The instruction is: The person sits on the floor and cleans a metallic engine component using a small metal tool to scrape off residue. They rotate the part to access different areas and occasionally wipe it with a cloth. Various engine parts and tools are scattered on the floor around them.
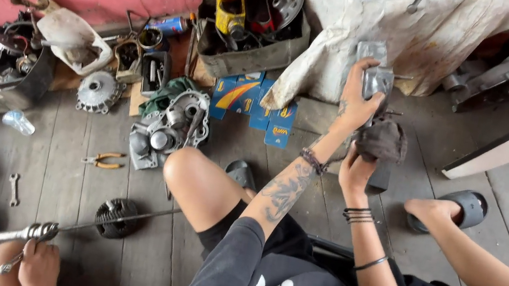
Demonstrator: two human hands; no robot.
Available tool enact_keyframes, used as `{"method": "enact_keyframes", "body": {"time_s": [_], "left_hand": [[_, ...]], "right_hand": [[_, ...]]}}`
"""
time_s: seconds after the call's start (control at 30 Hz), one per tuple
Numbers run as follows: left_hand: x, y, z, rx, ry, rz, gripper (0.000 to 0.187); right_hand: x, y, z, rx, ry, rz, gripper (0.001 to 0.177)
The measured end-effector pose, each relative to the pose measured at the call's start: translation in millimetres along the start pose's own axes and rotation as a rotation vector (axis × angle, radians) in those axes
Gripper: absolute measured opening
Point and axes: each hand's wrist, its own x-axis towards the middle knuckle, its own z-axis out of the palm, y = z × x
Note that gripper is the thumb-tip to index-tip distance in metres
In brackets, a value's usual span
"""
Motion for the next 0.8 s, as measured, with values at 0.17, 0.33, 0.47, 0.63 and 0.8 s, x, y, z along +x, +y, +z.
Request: {"method": "enact_keyframes", "body": {"time_s": [0.17, 0.33, 0.47, 0.63, 0.8], "left_hand": [[2.6, 15.6, -1.5, 0.257, -0.038, -0.041, 0.065], [8.5, -1.0, -0.1, 0.173, -0.039, -0.003, 0.064], [6.8, 13.1, 2.9, 0.2, -0.086, -0.035, 0.068], [22.6, 8.4, -16.3, 0.107, -0.215, 0.058, 0.066], [12.7, 15.2, -29.7, 0.094, -0.267, -0.037, 0.068]], "right_hand": [[11.7, -9.1, -59.5, -0.179, -0.156, -0.164, 0.032], [45.7, 59.9, -75.4, 0.512, 0.089, 0.415, 0.061], [90.0, 23.0, -36.8, 0.478, -0.099, 0.324, 0.066], [112.7, -18.3, -21.3, 0.215, 0.057, 0.117, 0.043], [115.4, -52.3, -43.2, -0.168, 0.01, -0.086, 0.031]]}}
